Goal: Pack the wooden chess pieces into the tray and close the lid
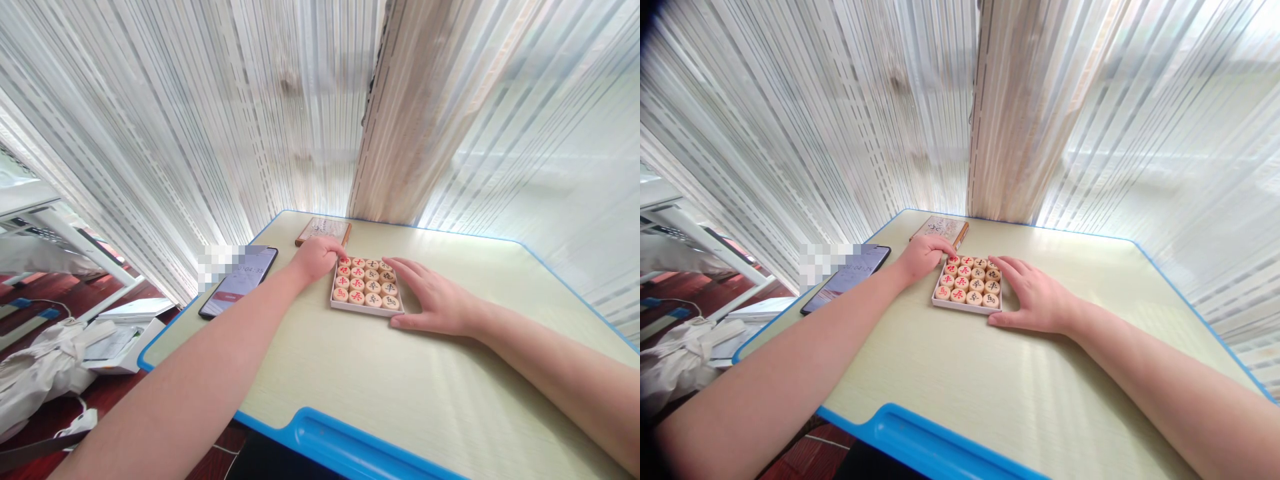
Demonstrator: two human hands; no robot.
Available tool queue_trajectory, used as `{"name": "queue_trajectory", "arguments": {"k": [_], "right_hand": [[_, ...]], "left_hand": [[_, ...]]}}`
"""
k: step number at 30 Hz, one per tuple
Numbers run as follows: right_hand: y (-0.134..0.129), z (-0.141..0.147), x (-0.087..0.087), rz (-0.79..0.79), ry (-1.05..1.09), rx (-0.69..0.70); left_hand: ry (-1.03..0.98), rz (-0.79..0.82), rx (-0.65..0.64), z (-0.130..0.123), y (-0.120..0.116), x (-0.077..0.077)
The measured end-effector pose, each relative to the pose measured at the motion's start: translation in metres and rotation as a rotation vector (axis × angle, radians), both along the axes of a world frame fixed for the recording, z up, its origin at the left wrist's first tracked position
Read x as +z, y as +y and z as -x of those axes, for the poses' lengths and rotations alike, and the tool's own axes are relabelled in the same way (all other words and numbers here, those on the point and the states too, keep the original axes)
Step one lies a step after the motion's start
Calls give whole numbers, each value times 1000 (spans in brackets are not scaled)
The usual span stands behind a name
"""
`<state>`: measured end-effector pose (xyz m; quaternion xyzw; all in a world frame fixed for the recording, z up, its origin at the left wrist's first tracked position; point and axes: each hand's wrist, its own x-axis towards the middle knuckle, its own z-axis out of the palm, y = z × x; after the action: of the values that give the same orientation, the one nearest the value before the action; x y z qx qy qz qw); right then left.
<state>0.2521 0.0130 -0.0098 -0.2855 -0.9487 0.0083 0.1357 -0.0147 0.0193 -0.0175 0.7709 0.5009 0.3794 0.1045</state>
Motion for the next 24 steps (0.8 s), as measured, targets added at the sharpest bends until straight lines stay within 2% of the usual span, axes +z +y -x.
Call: {"name": "queue_trajectory", "arguments": {"k": [7, 9, 12, 15, 18, 24], "right_hand": [[1, -2, 3, -100, 36, 89], [-2, -1, 10, -190, 120, 176], [-13, 3, 21, -322, 253, 387], [-26, 7, 27, -397, 217, 549], [-31, 8, 25, -479, 186, 569], [-20, 1, 22, -534, 180, 503]], "left_hand": [[102, -48, 47, -2, -6, 7], [170, -72, 41, -3, -10, 11], [233, -95, 31, -4, -14, 16], [263, -121, 42, -3, -17, 19], [283, -135, 65, -3, -17, 19], [325, -114, 85, -3, -17, 17]]}}
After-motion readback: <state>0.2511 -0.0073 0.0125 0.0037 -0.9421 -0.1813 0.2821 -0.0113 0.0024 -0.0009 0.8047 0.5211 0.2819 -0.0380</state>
